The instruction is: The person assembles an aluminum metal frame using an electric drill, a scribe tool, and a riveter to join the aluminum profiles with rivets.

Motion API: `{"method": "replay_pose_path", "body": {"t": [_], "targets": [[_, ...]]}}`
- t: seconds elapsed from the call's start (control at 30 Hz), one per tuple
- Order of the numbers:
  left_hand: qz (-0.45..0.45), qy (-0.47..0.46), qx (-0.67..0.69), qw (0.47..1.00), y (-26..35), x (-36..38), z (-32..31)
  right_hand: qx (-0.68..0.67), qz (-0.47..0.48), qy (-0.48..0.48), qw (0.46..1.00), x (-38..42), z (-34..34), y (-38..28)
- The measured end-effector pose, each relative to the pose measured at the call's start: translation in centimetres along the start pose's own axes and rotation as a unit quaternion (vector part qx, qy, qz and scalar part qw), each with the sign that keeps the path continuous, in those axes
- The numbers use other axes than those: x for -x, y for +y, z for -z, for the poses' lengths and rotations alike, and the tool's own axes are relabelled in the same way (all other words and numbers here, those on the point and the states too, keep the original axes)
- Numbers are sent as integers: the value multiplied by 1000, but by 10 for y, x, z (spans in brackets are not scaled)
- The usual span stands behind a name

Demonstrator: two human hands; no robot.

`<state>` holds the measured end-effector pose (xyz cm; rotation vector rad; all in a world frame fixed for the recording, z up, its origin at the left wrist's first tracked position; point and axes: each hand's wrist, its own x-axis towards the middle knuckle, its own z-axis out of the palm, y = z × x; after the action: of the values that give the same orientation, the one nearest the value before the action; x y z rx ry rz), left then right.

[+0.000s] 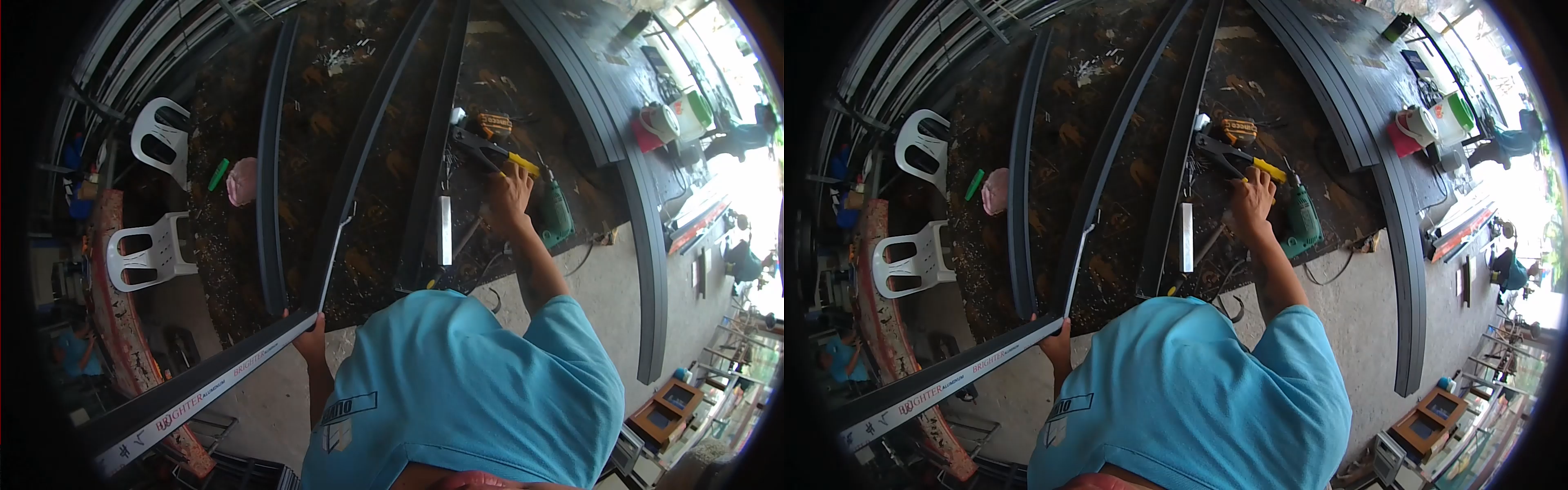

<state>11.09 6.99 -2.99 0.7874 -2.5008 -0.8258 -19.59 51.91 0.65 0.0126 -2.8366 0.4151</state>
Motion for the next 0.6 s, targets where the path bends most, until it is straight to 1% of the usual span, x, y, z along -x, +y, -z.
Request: {"method": "replay_pose_path", "body": {"t": [0.03,0.07,0.1,0.13,0.17,0.2,0.23,0.27,0.3,0.33,0.37,0.4,0.43,0.47,0.53,0.57,0.6], "targets": [[-1,11,-1,1000,1,0,-1,40,12,-5,999,-3,-16,7],[20,-2,48,999,2,1,-1,78,26,-10,997,-9,-34,15],[44,-8,96,994,2,2,0,83,53,16,995,-7,-46,23],[29,0,111,993,-5,3,-3,101,38,-42,993,-8,-43,23],[38,-7,152,988,-4,3,-2,68,2,-41,997,-12,-83,50],[46,-6,192,980,0,3,-2,92,34,-65,993,-17,-78,47],[45,-15,178,983,1,1,-1,79,72,-69,992,-19,-69,41],[49,-21,163,985,-2,1,4,110,75,-95,987,-20,-53,30],[-68,-13,36,997,-21,1,2,83,107,-75,988,-19,-48,27],[-172,-15,-101,980,-37,-2,1,57,147,-34,987,-19,-69,44],[-146,31,-115,982,-30,1,8,70,156,-65,983,-18,-65,45],[-84,37,-71,993,-10,3,14,54,161,-71,983,-18,-58,39],[-28,39,-19,999,1,4,19,25,110,-85,990,-13,-40,19],[-13,70,-22,997,-3,6,18,-39,133,-52,989,-12,-55,29],[-11,57,-46,997,-14,9,6,-33,228,-54,972,-18,-75,55],[-13,62,-70,995,-23,12,0,-41,156,-55,985,-20,-77,54],[7,56,-51,997,-24,12,-1,-132,82,-93,983,-23,-69,50]]}}
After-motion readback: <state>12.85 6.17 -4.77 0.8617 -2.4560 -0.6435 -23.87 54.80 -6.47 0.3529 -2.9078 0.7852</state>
